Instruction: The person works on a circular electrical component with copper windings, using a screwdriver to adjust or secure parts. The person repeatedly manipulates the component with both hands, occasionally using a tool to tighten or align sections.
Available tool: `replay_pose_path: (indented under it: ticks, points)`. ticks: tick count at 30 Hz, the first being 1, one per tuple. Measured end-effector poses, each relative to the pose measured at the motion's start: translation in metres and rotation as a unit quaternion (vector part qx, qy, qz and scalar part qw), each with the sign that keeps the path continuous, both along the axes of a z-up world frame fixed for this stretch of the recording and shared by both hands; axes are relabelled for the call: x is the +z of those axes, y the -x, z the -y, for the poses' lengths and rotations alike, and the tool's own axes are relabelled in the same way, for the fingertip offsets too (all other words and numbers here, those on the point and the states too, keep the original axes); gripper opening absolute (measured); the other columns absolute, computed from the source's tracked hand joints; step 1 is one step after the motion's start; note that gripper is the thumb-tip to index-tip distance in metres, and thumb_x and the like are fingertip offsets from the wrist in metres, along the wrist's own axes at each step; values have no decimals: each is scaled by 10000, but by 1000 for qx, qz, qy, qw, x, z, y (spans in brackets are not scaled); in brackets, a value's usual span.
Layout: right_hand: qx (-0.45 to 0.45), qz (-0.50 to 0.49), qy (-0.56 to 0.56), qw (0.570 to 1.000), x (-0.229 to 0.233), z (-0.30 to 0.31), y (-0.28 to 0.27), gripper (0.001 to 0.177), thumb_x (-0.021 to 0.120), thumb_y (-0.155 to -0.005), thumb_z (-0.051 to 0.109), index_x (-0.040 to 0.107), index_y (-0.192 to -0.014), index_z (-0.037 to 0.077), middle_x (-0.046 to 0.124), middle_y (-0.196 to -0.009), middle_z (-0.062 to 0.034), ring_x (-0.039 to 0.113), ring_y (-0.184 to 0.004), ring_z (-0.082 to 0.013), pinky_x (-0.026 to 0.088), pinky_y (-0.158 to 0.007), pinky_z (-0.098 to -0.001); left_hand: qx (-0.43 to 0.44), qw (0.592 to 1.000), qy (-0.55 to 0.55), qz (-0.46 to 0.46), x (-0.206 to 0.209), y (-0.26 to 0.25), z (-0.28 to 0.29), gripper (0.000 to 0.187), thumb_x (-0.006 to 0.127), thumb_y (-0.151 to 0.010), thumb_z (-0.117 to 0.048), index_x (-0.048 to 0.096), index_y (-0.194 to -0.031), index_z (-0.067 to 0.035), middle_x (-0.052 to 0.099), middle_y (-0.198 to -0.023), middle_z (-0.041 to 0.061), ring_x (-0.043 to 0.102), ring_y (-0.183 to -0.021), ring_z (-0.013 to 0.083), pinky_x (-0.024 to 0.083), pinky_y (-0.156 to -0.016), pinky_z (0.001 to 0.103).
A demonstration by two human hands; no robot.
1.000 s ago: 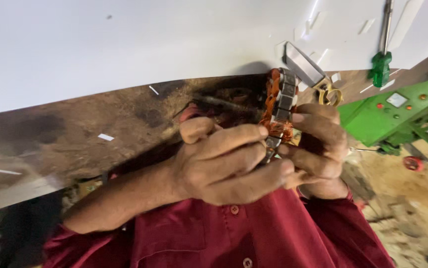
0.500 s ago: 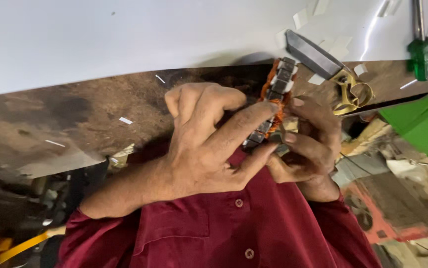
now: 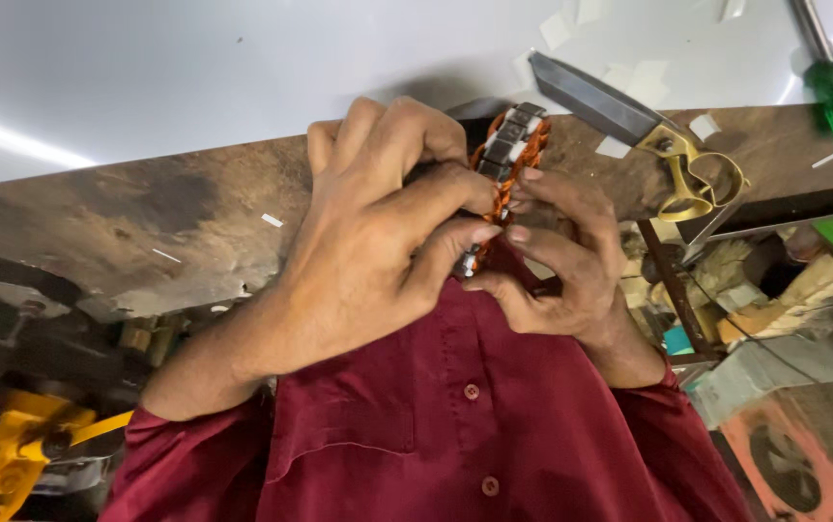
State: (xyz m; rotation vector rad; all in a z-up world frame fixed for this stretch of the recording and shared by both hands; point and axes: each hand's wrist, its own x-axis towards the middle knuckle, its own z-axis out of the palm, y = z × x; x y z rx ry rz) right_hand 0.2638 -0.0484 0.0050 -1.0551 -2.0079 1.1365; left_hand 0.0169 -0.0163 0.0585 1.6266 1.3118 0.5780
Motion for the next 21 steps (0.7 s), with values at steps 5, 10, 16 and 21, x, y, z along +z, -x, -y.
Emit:
replay_pose_path:
  ticks: [5,10,16,21]
  points:
    - [-18,-33,24,999,7,-3,7,658,977,-810,291,544,-1257,77,521,-1408,-203,636,-1201,-310,589,-1016,-455,-102,993,46,-27,6,7,-20,155,796,-970,-223,731,-1037,-100,503,-1211,69,458,-1154,244,308,-924,452]
    - [-10,-24,31,999,10,-5,6,683,969,-805,273,516,-1276,74,522,-1413,-202,619,-1233,-343,559,-1045,-502,-105,994,7,-9,13,12,-26,232,805,-883,-236,759,-1062,-96,518,-1183,65,469,-1097,234,304,-913,467]
    - [-2,-52,43,998,2,-2,5,679,972,-829,262,520,-1303,85,502,-1429,-194,600,-1231,-314,575,-1019,-451,-82,995,29,-48,16,6,-20,173,863,-910,-254,757,-992,-143,529,-1197,-4,471,-1112,188,298,-936,440]
    - [-2,-77,35,996,-3,2,7,698,975,-810,270,529,-1309,72,498,-1425,-175,598,-1195,-277,570,-987,-431,-146,984,91,-51,12,9,-27,191,853,-878,-217,712,-939,-102,497,-1116,35,460,-1066,199,310,-891,433]
